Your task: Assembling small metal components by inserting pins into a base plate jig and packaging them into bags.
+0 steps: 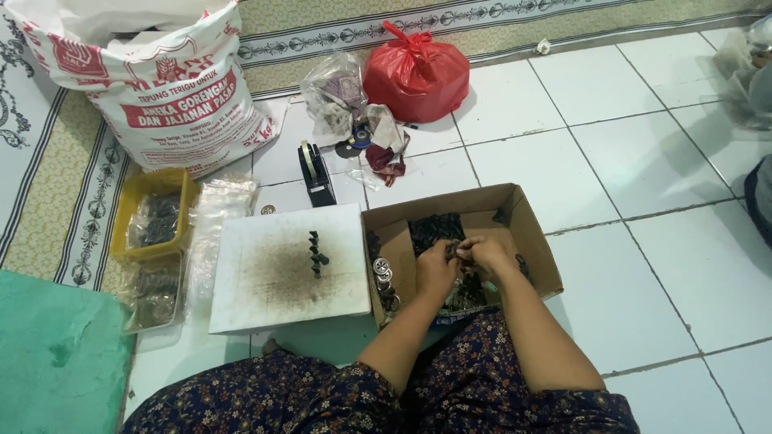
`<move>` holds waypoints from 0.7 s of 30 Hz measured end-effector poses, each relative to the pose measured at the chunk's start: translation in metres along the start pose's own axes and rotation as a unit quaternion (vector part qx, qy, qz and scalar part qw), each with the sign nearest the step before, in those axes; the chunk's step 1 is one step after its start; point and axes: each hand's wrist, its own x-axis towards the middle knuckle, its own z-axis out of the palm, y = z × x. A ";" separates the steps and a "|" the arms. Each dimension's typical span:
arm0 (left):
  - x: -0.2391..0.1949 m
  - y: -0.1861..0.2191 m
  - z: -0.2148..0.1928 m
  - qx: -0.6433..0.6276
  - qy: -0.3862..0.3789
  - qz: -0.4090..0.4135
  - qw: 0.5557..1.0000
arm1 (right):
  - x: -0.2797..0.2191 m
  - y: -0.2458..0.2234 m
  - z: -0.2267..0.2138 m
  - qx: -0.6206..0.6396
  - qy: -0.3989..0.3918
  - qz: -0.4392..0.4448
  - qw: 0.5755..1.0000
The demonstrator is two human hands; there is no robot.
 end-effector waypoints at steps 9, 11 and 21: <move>0.008 0.002 -0.001 -0.013 -0.007 0.000 1.000 | -0.017 -0.002 -0.006 0.111 0.018 -0.019 0.993; 0.007 0.005 -0.004 -0.011 -0.001 0.002 1.000 | -0.008 0.003 -0.007 0.117 0.012 -0.027 0.993; -0.007 -0.027 -0.035 -0.100 -0.017 -0.100 0.990 | -0.017 0.006 -0.055 0.220 0.121 -0.099 0.963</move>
